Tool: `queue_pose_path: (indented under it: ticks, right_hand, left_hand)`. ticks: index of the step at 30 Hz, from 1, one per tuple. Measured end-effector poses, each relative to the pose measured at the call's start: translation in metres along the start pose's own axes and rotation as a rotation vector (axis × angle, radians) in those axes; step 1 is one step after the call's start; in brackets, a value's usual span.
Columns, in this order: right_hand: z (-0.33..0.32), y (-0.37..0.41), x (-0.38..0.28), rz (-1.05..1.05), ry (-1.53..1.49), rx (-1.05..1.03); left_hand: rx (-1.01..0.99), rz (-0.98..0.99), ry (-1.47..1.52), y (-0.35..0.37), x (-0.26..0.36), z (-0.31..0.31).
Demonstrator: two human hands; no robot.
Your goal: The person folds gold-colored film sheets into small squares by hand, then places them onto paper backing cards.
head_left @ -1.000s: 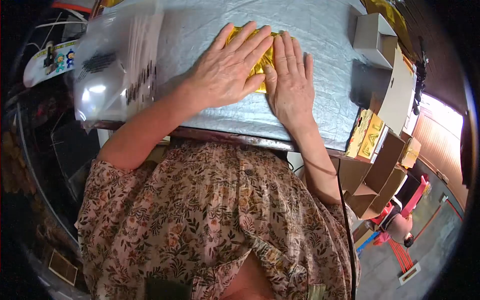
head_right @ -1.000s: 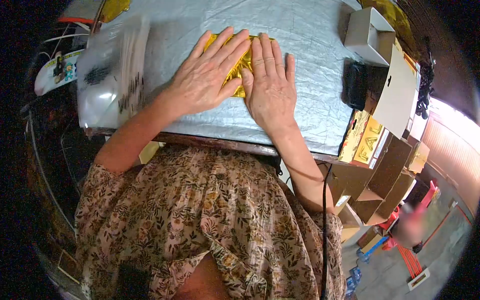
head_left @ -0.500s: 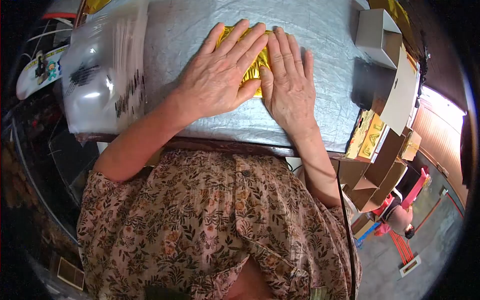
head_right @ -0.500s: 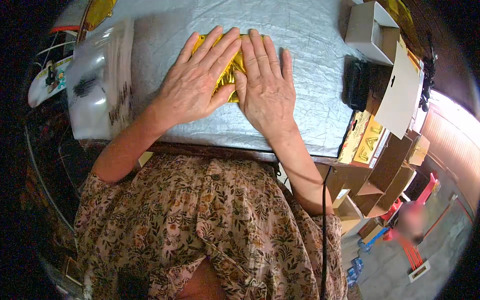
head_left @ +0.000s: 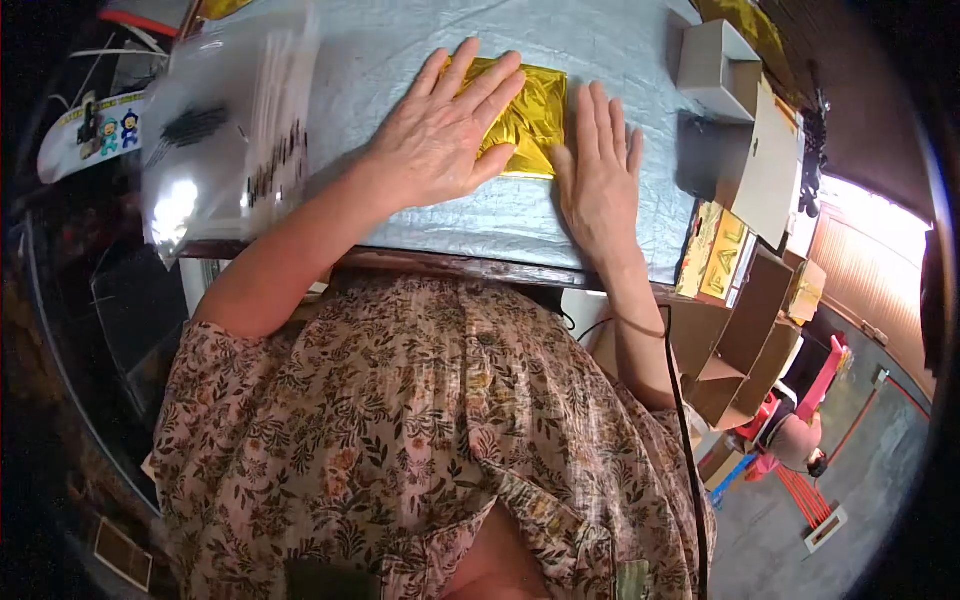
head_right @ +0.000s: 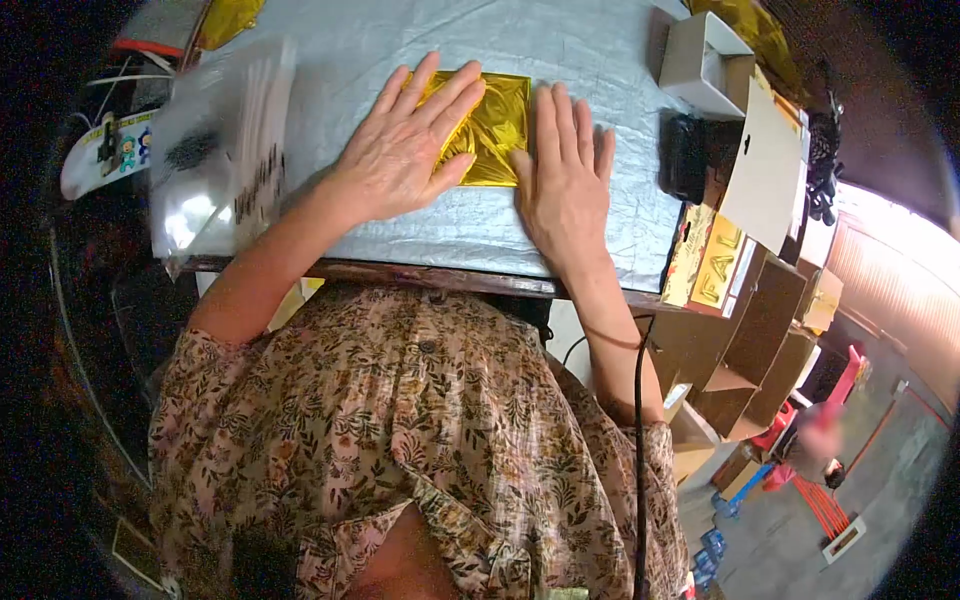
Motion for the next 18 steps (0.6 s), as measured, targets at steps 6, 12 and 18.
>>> queue_pose_path:
  ticks: [6, 12, 18]
  right_hand:
    - [-0.031, 0.022, -0.054, -0.33, -0.365, 0.134]
    - [-0.012, 0.024, -0.045, -0.347, -0.313, 0.1]
    - [-0.013, 0.021, -0.047, -0.374, -0.27, 0.067]
  left_hand:
    - [0.005, 0.015, -0.044, 0.001, 0.0, 0.003]
    - [0.014, 0.008, -0.044, 0.001, -0.003, 0.007]
    - [0.173, 0.08, 0.431, 0.005, -0.015, -0.027]
Point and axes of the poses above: each hand's wrist, its own y-axis away from the middle knuckle, its own z-axis out of the palm, x = y × z, the point moved 8 cm from there along -y, towards the middle knuckle, and after that the axes turned 1 degree about -x, right-handed, at the moved point
